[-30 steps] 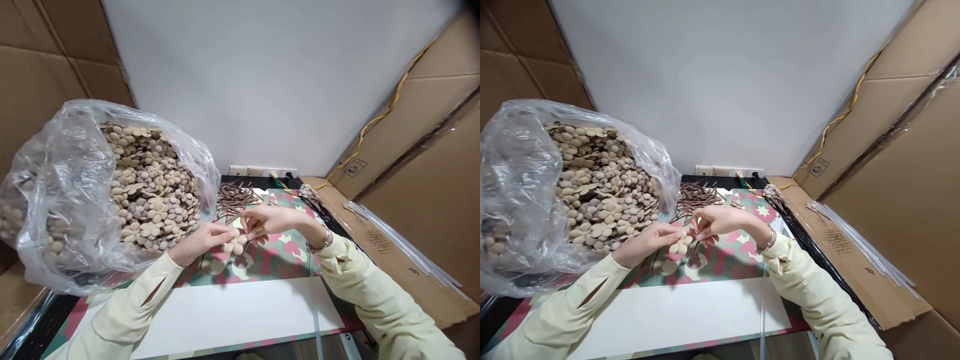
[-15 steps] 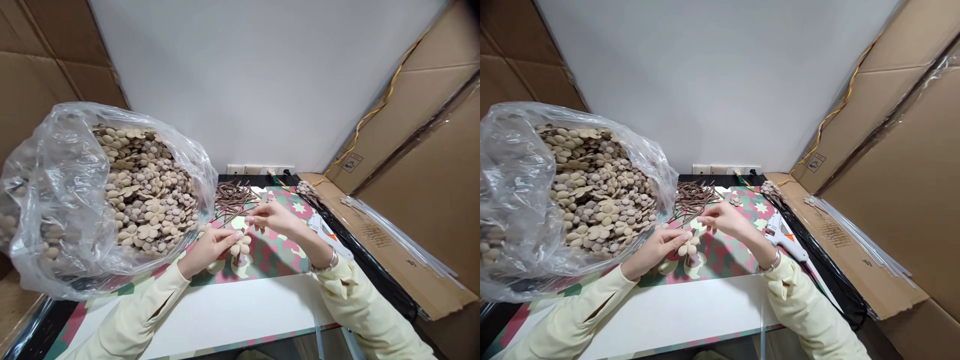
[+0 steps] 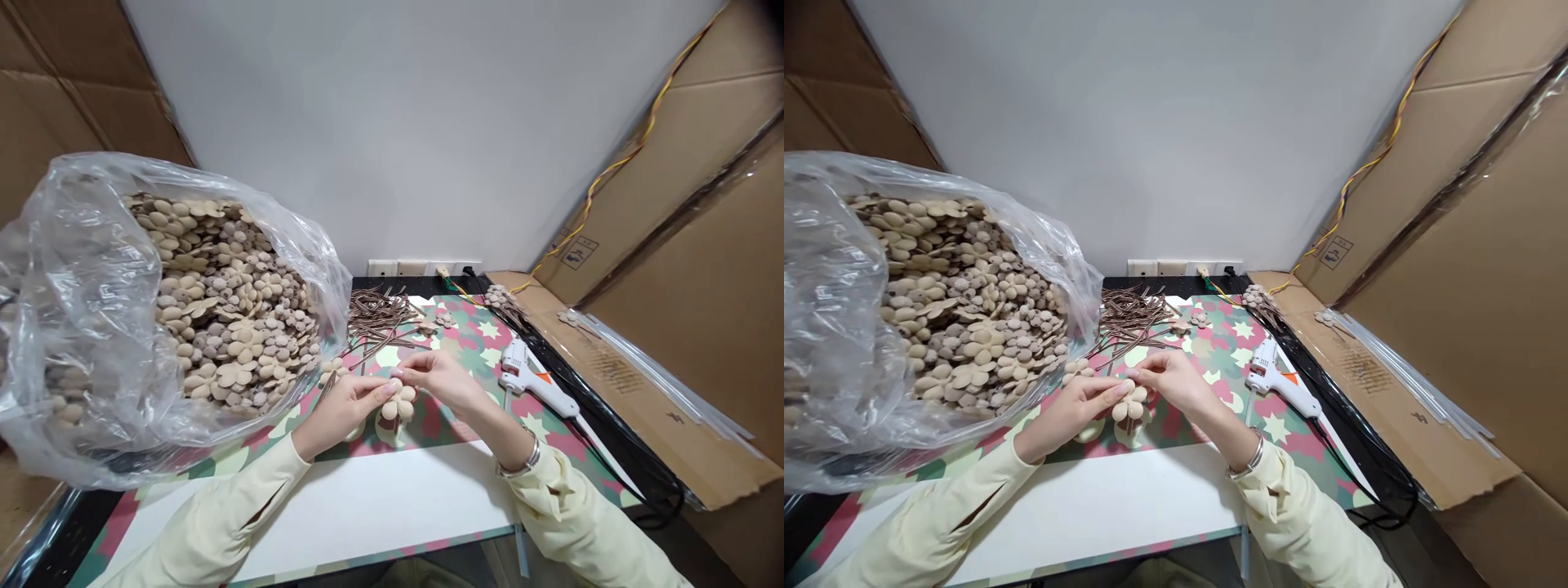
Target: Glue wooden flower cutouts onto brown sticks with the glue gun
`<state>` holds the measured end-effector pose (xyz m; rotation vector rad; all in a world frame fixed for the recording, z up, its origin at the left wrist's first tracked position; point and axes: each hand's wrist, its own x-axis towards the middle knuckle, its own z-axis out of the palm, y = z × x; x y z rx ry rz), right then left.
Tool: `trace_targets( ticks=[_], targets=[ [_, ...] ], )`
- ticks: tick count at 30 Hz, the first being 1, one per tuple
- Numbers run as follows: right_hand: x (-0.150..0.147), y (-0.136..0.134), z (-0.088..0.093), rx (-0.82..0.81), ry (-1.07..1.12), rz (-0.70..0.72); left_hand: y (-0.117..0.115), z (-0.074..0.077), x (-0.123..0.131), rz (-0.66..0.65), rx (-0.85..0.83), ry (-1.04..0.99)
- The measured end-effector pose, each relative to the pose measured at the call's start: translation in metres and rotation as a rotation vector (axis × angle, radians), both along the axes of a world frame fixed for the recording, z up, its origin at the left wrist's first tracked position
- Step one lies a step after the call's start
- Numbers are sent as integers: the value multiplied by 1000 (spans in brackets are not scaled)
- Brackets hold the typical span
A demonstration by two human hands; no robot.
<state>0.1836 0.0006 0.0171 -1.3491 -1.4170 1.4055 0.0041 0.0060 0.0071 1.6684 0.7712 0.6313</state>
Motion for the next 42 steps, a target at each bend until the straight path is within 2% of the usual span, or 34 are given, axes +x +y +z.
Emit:
trace_targets(
  ticks=[5, 12, 20, 26, 36, 42],
  targets=[
    [1, 2, -2, 45, -30, 49, 0, -4, 1, 27, -2, 39],
    [6, 5, -5, 63, -44, 136, -1, 0, 2, 12, -40, 30],
    [9, 1, 1, 46, -130, 132, -2, -8, 3, 39, 50, 58],
    [12, 1, 0, 51, -151, 145, 0, -6, 2, -22, -40, 34],
    [17, 1, 6, 123, -148, 289, 2, -3, 1, -2, -115, -10],
    [17, 2, 3, 120, -197, 184, 0, -4, 3, 10, -84, -23]
  ],
)
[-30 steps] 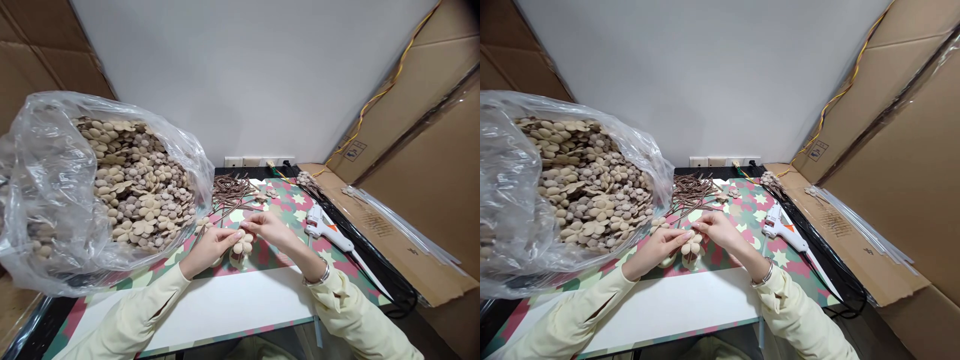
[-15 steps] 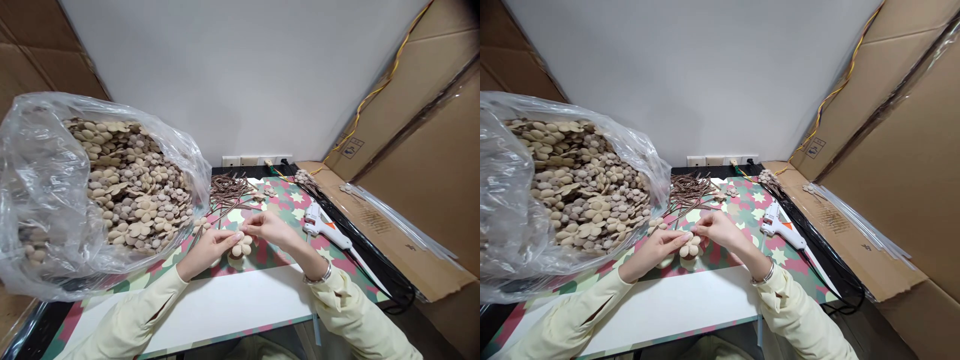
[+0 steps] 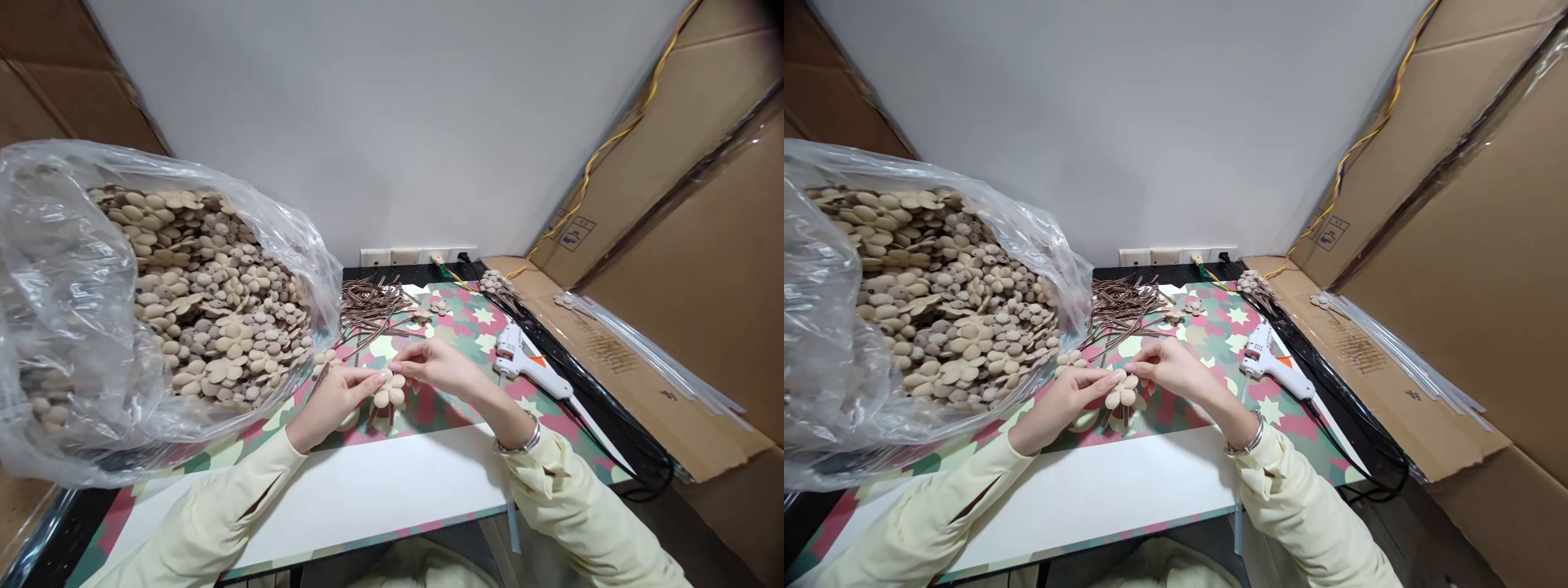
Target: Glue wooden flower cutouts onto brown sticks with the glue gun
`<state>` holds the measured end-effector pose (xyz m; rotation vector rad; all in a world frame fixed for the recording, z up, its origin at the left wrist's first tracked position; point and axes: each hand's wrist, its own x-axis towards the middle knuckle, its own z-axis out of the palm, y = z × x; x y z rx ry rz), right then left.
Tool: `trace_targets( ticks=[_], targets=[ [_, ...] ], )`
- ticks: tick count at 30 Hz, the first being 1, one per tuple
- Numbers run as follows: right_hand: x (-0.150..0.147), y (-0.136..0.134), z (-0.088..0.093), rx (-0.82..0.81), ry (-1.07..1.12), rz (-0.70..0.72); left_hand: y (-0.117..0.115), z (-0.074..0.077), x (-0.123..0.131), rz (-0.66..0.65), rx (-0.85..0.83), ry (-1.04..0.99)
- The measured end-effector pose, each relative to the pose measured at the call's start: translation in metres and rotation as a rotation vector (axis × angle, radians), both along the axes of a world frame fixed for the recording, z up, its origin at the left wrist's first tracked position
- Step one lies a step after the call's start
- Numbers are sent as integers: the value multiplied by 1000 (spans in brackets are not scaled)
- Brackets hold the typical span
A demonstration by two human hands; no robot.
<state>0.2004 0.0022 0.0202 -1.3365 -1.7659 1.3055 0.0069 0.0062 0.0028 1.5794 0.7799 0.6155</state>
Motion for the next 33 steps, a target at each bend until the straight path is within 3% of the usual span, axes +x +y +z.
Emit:
trace_targets(
  ticks=[6, 14, 26, 33],
  targets=[
    [0, 5, -10, -35, 79, -29, 0, -1, 2, 11, 41, 60],
    [-1, 2, -4, -42, 75, -21, 0, -4, 1, 12, 45, 76],
    [-1, 4, -9, -82, 63, -16, 1, -8, 1, -5, 56, 104],
    [4, 1, -4, -126, 123, -91, -4, -2, 4, 14, 88, 56]
  ],
)
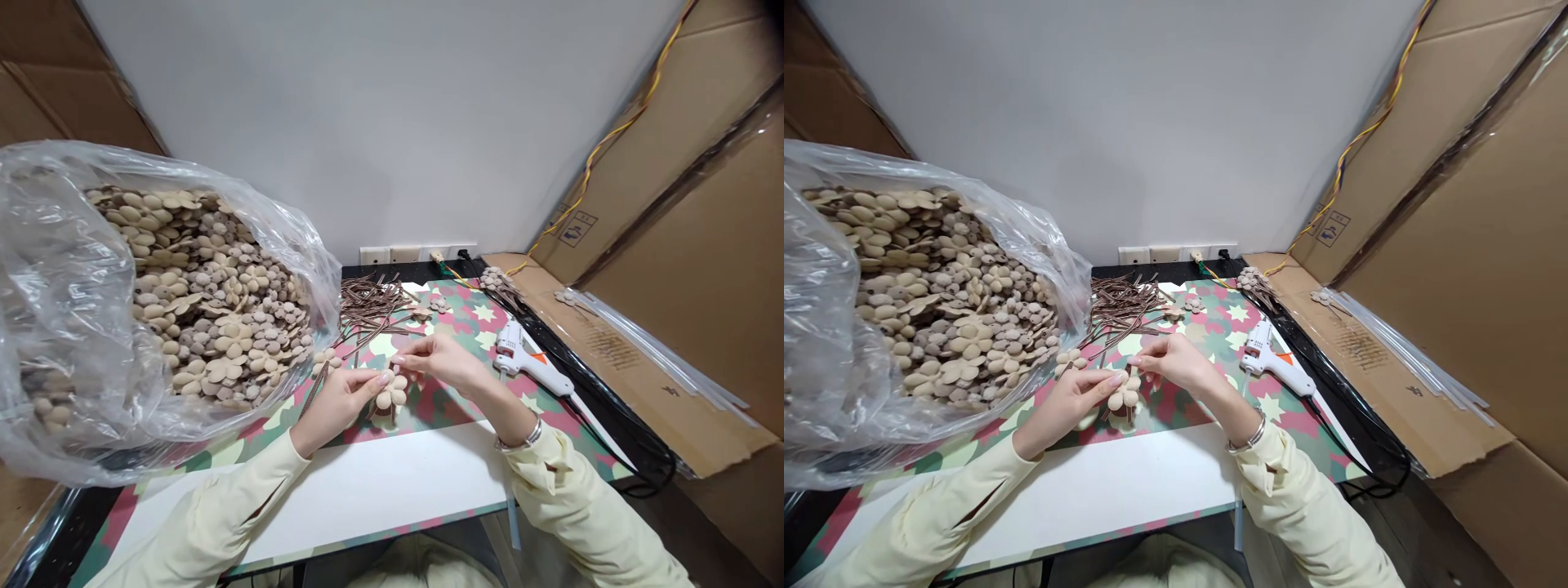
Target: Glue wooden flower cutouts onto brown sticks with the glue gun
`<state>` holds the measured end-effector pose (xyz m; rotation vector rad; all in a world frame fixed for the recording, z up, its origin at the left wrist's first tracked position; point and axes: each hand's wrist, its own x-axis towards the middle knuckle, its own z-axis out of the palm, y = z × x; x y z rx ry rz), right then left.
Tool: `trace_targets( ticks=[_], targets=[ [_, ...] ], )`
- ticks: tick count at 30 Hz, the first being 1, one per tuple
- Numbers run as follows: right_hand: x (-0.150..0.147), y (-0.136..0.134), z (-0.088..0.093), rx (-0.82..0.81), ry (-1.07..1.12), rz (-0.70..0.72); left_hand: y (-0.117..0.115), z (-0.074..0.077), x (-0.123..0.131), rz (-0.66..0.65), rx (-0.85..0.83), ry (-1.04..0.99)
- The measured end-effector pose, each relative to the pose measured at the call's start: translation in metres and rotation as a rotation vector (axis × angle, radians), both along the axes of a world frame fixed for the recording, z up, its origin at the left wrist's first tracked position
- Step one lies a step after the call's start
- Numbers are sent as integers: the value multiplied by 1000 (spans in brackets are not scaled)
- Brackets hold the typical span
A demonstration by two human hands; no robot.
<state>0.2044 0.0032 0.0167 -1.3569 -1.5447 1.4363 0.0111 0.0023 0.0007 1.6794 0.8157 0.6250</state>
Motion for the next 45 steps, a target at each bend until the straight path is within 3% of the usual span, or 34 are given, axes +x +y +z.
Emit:
trace_targets(
  ticks=[13, 20, 25, 31, 37, 45],
  targets=[
    [-3, -6, -1, -13, 111, -91, -3, 2, 1, 50, 99, 44],
    [-2, -7, 1, 207, 45, -79, -1, 6, -2, 107, 116, 66],
    [9, -9, 11, 346, -16, -89, 4, 11, -6, 199, 165, 56],
    [12, -17, 22, 466, -149, 100, 8, 9, -8, 433, 258, 15],
    [-11, -21, 8, 769, -276, 187, -1, -3, -3, 385, 471, 175],
    [-16, -14, -7, 1046, -424, 100, -1, -8, -2, 370, 507, 170]
  ],
)
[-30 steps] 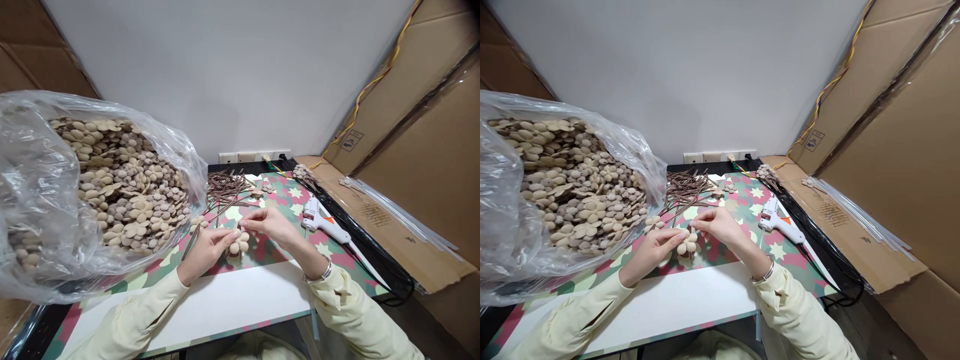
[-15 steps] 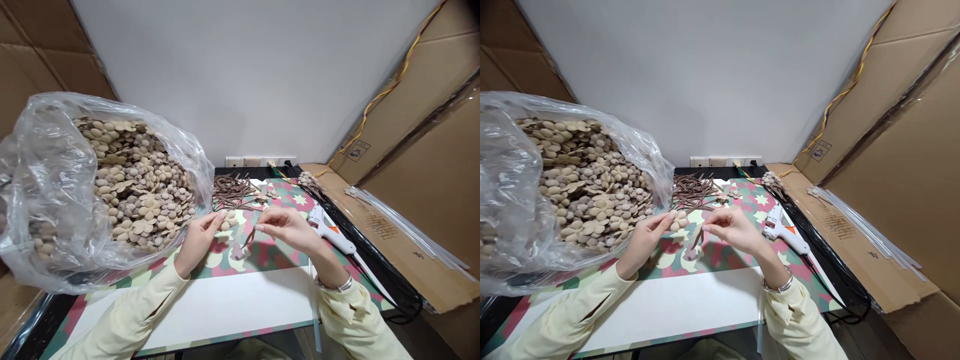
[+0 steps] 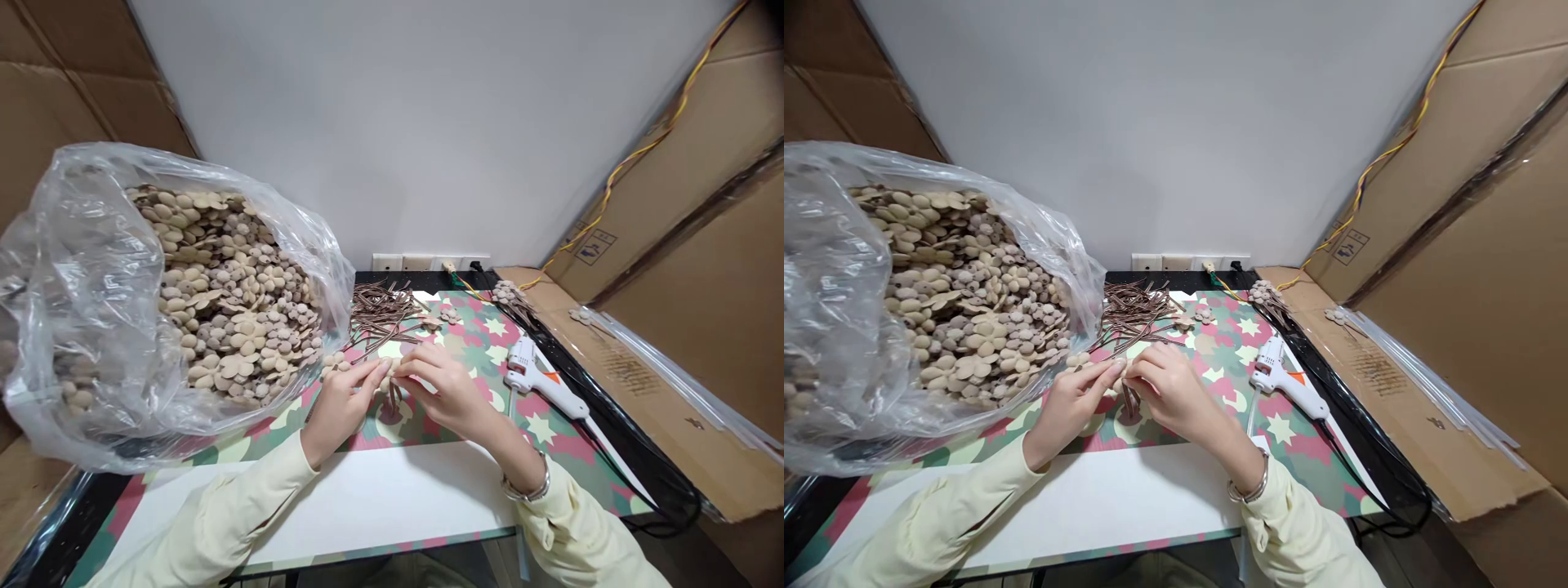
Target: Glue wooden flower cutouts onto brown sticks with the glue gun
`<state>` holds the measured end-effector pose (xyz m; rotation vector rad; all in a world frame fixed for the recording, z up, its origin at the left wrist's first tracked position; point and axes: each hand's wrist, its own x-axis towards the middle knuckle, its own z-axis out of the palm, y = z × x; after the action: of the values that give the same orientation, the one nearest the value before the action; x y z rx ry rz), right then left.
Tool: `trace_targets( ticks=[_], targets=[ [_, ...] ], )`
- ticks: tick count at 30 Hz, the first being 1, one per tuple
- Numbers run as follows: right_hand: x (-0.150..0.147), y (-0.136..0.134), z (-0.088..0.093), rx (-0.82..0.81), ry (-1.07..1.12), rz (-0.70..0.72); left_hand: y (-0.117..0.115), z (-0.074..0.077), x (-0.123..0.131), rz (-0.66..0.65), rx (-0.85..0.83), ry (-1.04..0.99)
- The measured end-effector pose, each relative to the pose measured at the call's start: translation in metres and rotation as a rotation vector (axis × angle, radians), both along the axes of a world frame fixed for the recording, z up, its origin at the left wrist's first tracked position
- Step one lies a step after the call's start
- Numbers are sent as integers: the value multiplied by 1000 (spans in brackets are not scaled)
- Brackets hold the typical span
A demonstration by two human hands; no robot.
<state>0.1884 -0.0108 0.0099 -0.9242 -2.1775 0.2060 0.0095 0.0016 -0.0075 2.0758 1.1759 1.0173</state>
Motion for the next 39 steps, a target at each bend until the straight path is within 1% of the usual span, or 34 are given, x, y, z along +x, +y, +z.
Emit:
trace_targets(
  ticks=[4, 7, 10, 14, 17, 20, 23, 26, 28, 30, 34, 39],
  targets=[
    [-2, -1, 2, 3, -24, -53, -1, 1, 0, -6, 1, -11],
    [-2, -1, 3, -38, 24, -100, -2, 1, 0, -11, -8, -27],
    [-1, -2, 5, -114, 101, -131, -2, 0, 0, -37, -40, -66],
    [0, -1, 5, -262, 222, -140, -1, 0, 1, -82, -108, -116],
    [1, 1, 5, -429, 339, -145, 1, 0, 2, -90, -165, -139],
    [5, 4, 7, -639, 465, -106, 1, 2, 3, -97, -227, -181],
    [11, 4, 9, -810, 606, -65, 0, 6, 3, -101, -302, -230],
    [13, 2, 8, -1048, 674, 44, 1, 12, 2, -79, -370, -286],
    [12, 1, 5, -1145, 686, 107, 2, 15, 1, -67, -380, -300],
    [10, 1, 3, -1143, 698, 123, 4, 17, 1, -62, -386, -283],
    [7, 1, 1, -1080, 689, 99, 5, 16, 2, -49, -391, -231],
    [0, 0, 0, -1057, 692, 69, 5, 15, 2, -58, -396, -236]
  ],
)
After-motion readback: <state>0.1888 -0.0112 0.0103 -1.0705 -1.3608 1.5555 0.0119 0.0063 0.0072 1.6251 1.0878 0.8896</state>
